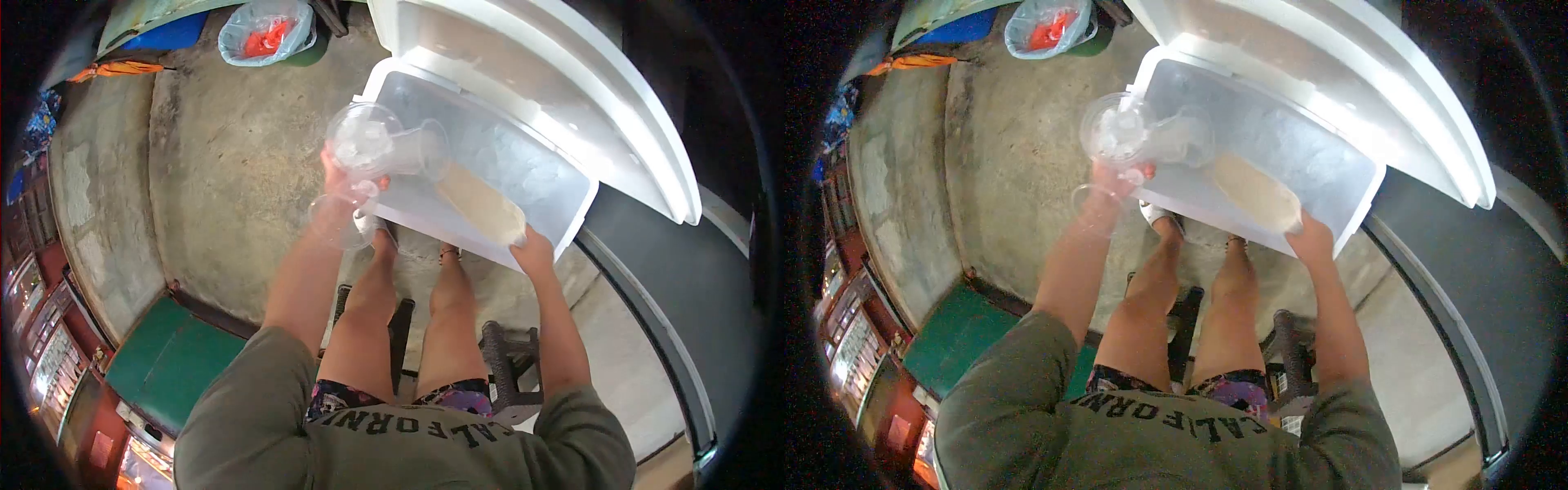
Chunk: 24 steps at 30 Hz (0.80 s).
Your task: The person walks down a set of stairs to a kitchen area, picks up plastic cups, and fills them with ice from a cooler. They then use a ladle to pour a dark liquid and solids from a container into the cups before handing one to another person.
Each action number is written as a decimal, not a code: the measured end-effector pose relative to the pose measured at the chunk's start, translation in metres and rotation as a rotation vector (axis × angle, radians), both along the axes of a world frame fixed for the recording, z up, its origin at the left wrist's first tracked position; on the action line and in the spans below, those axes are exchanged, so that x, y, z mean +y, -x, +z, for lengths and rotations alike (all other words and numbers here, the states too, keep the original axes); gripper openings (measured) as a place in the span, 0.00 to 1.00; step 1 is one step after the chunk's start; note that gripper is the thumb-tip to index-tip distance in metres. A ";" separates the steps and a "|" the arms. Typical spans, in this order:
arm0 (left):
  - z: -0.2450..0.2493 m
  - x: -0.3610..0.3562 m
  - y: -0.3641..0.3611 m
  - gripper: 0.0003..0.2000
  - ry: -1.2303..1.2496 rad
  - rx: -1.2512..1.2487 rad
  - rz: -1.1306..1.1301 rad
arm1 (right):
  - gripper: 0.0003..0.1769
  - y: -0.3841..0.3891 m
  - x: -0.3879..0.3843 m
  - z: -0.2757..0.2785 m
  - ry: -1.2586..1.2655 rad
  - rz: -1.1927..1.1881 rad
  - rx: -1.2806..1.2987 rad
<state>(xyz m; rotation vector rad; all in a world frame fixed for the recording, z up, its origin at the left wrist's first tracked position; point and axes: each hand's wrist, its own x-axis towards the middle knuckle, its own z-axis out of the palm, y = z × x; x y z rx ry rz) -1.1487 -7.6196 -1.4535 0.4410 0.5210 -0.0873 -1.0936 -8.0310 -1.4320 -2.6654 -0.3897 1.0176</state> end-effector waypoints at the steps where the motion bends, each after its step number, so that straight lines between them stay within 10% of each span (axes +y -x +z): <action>1: 0.013 -0.012 -0.009 0.31 -0.050 0.047 0.055 | 0.28 -0.002 -0.003 0.030 0.008 -0.041 0.015; 11: 0.002 -0.080 -0.058 0.37 0.140 0.204 0.104 | 0.24 0.017 0.007 0.203 -0.035 -0.172 0.106; 24: -0.010 -0.107 -0.067 0.44 0.032 0.303 0.026 | 0.23 0.032 0.023 0.211 0.103 -0.143 0.084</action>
